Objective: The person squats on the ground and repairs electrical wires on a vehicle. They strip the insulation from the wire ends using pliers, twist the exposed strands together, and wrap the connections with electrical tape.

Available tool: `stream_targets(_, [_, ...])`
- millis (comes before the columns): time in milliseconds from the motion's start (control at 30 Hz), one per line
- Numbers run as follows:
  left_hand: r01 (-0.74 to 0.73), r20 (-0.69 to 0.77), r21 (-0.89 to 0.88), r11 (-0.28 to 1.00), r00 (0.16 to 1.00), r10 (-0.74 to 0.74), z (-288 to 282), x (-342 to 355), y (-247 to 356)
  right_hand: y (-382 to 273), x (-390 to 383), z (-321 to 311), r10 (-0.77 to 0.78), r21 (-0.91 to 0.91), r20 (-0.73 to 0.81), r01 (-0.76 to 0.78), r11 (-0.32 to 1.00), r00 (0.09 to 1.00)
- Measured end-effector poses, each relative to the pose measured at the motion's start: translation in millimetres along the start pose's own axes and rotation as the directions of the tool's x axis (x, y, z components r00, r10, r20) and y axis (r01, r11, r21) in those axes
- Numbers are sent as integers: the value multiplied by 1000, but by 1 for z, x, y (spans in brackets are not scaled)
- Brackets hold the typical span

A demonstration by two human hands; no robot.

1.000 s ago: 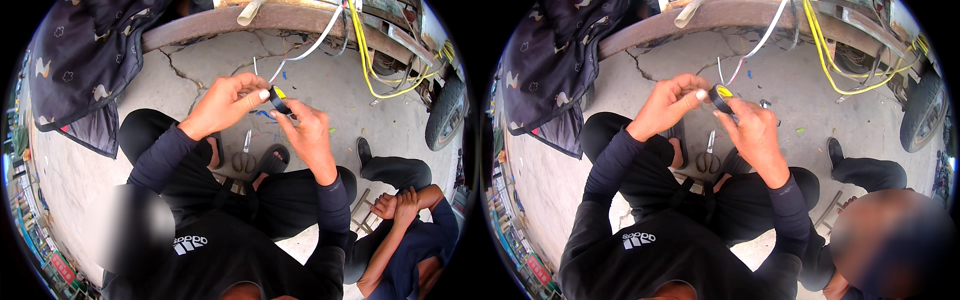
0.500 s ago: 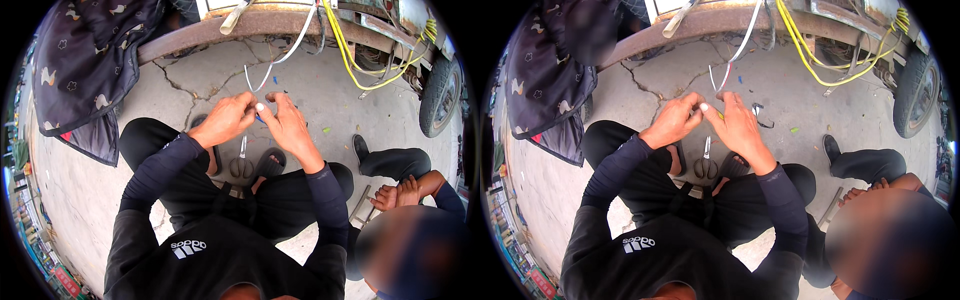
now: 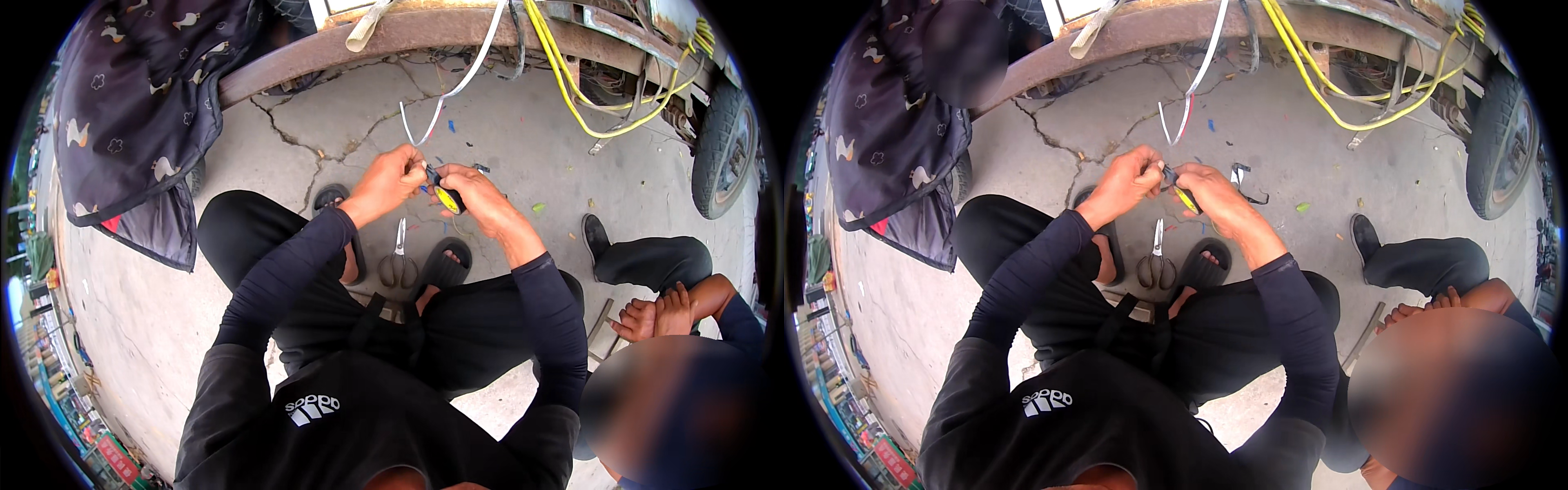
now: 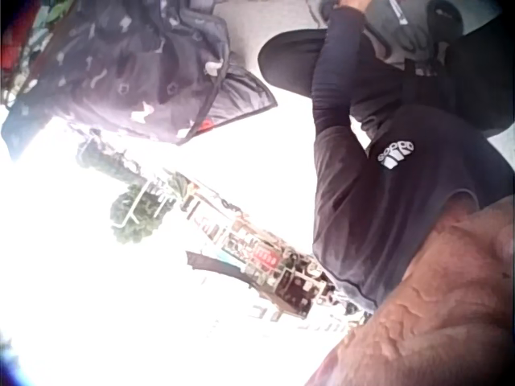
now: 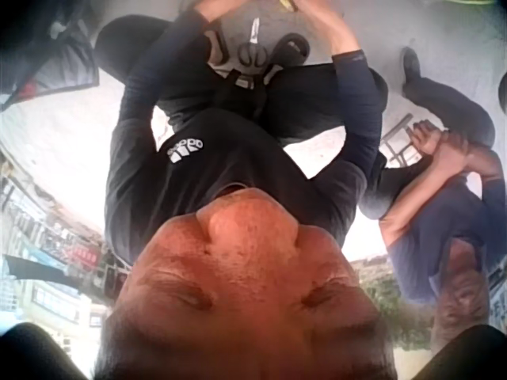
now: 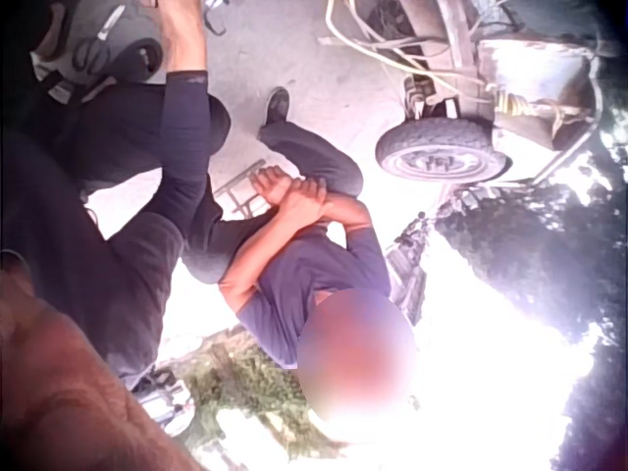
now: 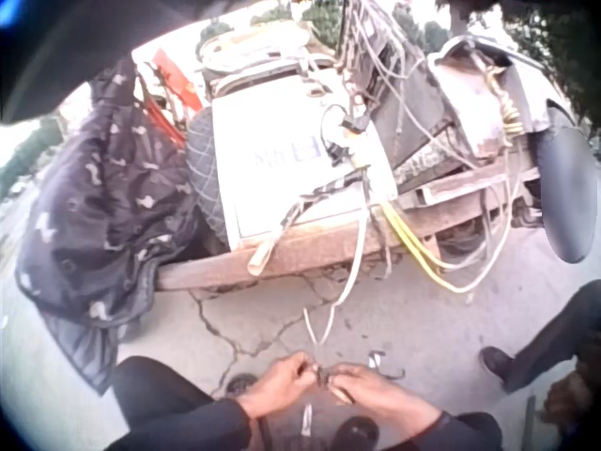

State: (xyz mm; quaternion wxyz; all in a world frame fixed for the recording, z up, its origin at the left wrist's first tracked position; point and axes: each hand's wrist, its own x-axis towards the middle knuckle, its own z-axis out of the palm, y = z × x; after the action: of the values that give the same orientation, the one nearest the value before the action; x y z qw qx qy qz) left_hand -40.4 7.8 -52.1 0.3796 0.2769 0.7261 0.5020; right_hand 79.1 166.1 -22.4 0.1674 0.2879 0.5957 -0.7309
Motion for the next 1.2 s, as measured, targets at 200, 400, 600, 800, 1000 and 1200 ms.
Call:
stream_targets(200, [123, -23, -408, 905, 989, -145, 52, 53, -18, 41, 37, -25, -169, -244, -430, 66, 968, 887])
stream_targets(400, [-261, -342, 16, 965, 905, 251, 82, 115, -16, 33, 60, -91, -351, -484, -704, -55, 873, 618])
stream_targets(600, [-60, -695, 437, 897, 611, 379, 69, 156, -26, 21, 90, -102, -338, -444, -668, 9, 896, 663])
stream_targets(800, [126, -170, -314, 941, 968, -187, 10, 189, -32, -6, 125, -94, -338, -468, -596, 28, 884, 728])
stream_targets(1000, [180, -44, -159, 971, 981, -189, -46, 164, -25, -2, 162, -95, -317, -422, -466, 108, 900, 826])
stream_targets(1200, [289, 30, -147, 946, 957, -287, -68, 153, -27, -15, 186, -61, -192, -174, -269, 149, 973, 944])
